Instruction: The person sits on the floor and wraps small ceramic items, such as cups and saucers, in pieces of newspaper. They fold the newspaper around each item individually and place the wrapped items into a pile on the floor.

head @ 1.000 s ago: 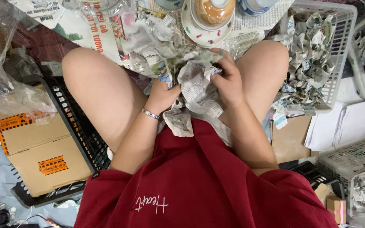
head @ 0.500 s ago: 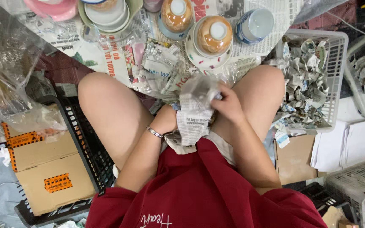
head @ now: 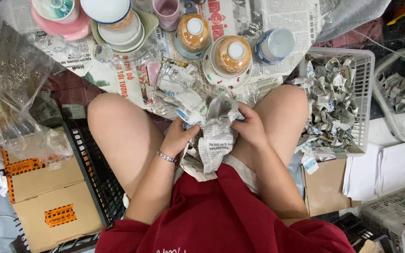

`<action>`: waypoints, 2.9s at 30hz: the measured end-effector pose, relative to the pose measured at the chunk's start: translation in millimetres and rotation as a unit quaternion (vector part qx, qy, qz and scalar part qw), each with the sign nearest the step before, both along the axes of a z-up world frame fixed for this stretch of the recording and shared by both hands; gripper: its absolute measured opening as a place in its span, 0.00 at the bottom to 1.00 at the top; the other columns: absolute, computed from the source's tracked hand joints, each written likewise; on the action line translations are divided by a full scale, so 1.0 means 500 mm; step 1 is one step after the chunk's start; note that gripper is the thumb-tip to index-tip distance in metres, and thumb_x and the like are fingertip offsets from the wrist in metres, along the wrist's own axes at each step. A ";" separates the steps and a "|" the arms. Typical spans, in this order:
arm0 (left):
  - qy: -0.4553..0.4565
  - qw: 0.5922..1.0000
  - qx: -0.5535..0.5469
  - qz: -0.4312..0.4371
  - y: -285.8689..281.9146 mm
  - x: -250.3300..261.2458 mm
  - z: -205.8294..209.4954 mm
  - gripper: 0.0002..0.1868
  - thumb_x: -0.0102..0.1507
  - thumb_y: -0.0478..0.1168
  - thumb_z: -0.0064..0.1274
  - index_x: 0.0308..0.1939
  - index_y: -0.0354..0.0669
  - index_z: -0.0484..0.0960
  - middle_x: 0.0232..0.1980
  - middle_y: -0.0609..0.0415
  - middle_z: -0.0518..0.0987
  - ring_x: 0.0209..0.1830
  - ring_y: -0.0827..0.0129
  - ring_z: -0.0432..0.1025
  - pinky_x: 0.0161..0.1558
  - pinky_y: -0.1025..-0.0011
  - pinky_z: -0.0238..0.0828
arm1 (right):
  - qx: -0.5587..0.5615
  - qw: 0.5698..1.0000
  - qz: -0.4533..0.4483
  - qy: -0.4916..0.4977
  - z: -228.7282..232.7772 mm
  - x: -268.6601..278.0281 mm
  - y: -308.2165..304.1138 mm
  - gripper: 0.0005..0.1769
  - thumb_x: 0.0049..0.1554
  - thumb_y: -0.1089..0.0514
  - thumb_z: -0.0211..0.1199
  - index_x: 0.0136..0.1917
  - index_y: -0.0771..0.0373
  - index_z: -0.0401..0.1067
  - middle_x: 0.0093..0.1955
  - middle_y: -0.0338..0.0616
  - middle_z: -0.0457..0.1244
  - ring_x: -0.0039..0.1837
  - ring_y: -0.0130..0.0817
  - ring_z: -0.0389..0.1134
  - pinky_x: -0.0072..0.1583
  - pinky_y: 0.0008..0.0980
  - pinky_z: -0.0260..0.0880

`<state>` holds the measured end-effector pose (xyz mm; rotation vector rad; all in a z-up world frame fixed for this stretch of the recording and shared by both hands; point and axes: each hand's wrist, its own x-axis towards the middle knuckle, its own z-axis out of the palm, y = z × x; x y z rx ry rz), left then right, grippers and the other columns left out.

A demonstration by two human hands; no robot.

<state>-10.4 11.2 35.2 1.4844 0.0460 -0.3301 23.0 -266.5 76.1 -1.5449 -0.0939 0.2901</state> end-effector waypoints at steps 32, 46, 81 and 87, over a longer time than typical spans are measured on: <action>0.064 0.980 -0.020 0.188 0.064 0.039 0.025 0.15 0.65 0.38 0.56 0.53 0.32 0.84 0.48 0.54 0.83 0.45 0.72 0.76 0.46 0.72 0.73 | 0.213 0.959 -0.148 0.112 -0.073 -0.021 -0.054 0.28 0.61 0.57 0.68 0.71 0.66 0.64 0.69 0.47 0.58 0.64 0.36 0.60 0.61 0.34 0.61; -0.289 0.956 -0.055 -0.009 0.028 0.058 -0.049 0.27 0.64 0.60 0.44 0.47 0.44 0.86 0.51 0.46 0.81 0.52 0.41 0.71 0.56 0.51 0.58 | 0.201 0.832 0.489 -0.168 0.394 -0.011 0.075 0.16 0.71 0.52 0.54 0.60 0.67 0.73 0.59 0.57 0.67 0.58 0.52 0.71 0.58 0.42 0.72; 0.004 0.995 0.044 -0.085 0.016 0.014 0.228 0.15 0.61 0.39 0.47 0.47 0.36 0.83 0.40 0.53 0.85 0.39 0.67 0.77 0.43 0.69 0.75 | 0.027 0.973 -0.224 -0.055 0.164 -0.020 0.065 0.27 0.61 0.70 0.66 0.69 0.67 0.60 0.65 0.46 0.62 0.67 0.32 0.64 0.70 0.32 0.64; -0.065 0.978 0.181 -0.083 -0.032 0.034 0.386 0.23 0.55 0.45 0.71 0.46 0.32 0.81 0.41 0.45 0.84 0.39 0.62 0.77 0.44 0.66 0.73 | -0.046 0.970 -0.210 -0.110 0.225 -0.030 0.102 0.39 0.57 0.70 0.69 0.75 0.66 0.51 0.69 0.50 0.56 0.71 0.37 0.60 0.74 0.35 0.61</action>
